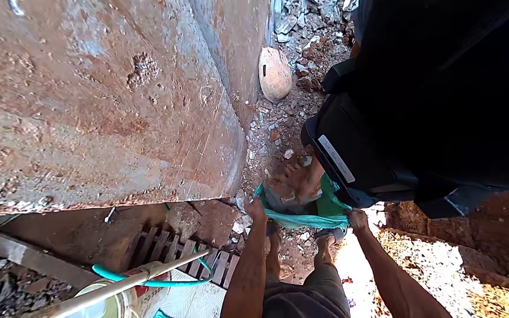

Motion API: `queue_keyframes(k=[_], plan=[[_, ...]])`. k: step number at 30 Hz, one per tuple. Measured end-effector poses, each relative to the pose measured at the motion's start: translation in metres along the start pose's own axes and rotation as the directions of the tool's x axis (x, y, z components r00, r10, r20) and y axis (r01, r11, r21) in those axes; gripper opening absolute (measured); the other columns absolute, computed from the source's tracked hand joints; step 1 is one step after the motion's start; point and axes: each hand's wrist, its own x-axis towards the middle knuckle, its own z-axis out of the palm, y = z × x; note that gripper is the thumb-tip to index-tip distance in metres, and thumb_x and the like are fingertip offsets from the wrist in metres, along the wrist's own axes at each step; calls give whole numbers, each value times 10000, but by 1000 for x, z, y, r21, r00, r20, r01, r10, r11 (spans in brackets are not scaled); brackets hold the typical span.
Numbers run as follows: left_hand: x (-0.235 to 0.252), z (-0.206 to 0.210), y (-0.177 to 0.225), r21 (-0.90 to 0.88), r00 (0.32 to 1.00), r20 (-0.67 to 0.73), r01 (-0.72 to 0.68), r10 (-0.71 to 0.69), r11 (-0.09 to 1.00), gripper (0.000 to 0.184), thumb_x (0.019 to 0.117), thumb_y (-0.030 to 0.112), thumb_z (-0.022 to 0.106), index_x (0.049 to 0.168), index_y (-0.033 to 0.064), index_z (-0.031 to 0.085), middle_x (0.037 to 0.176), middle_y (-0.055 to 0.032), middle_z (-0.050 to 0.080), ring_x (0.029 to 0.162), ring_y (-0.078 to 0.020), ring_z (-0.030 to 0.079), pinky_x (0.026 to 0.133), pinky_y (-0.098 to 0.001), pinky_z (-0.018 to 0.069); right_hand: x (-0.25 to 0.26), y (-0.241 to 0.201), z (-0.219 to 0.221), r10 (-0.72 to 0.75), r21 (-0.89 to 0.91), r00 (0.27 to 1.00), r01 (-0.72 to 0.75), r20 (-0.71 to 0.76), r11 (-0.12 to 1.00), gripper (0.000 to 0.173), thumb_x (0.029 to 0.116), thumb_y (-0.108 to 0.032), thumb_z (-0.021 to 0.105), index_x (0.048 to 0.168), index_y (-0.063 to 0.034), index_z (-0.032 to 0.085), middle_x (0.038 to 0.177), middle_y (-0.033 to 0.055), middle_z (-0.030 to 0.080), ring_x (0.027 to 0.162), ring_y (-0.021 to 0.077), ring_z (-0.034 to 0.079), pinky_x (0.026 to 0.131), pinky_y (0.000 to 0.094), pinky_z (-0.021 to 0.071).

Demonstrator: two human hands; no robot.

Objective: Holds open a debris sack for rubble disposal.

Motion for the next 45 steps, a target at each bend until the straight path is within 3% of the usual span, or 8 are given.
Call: queue_keyframes(k=[6,16,20,23,26,31,36,45], plan=[[2,-11,-7,21,999,-29,46,-46,999,542,978,9,606,1480,-82,420,1454,-325,480,1327,-409,500,1089,-533,430,-8,16,4,16,41,1000,-16,6,999,174,1000,-80,597,1104,33,678,875,149,635,647,180,553,577,374,474],[-9,-37,-19,225,995,92,-44,23,973,567,975,22,613,1496,-72,410,1419,-325,518,1294,-412,540,1077,-528,448,-9,25,6,43,50,999,-44,22,998,178,1019,-79,561,1063,31,693,793,126,618,578,161,515,518,344,430],[-13,-33,-14,391,990,140,-81,28,917,645,977,81,635,1543,-48,352,1357,-331,573,1236,-437,593,1047,-558,473,-13,22,6,-32,-113,996,42,81,993,199,1018,-75,567,1129,31,694,896,174,651,688,214,570,610,405,475],[-5,-47,-13,440,992,119,-86,37,894,595,976,94,631,1506,-55,406,1337,-327,585,1248,-432,585,1057,-564,466,-58,25,34,-129,-353,955,222,266,909,263,990,-83,592,1184,55,702,1158,296,685,1111,428,656,992,608,496],[10,-60,-7,494,992,115,-93,40,864,589,986,115,627,1511,-39,410,1374,-305,574,1276,-417,574,1074,-560,458,-77,45,35,-198,-287,949,267,247,920,209,967,-52,604,1097,52,731,1100,283,701,1081,420,666,987,613,493],[-47,-34,-21,518,911,408,-282,56,807,601,994,68,597,1543,-35,375,1405,-311,559,1292,-418,576,1103,-546,453,-29,65,-20,-22,-54,1000,22,15,998,255,1013,-89,578,1210,27,692,1034,265,686,872,358,651,749,558,514],[-61,-41,-36,499,956,291,-194,47,844,603,1003,90,611,1534,-56,365,1394,-318,560,1289,-423,570,1095,-546,449,-27,56,-24,-32,-246,997,47,68,968,246,1003,-96,581,1187,-7,719,1140,278,699,1098,440,660,958,650,486],[-34,-27,-9,600,961,273,-214,54,771,649,1000,167,638,1534,-67,354,1348,-332,584,1268,-442,582,1083,-559,451,-21,40,-19,-4,-340,998,26,65,940,287,1018,-181,607,1241,-29,704,1249,272,674,1213,447,621,1029,642,461]])
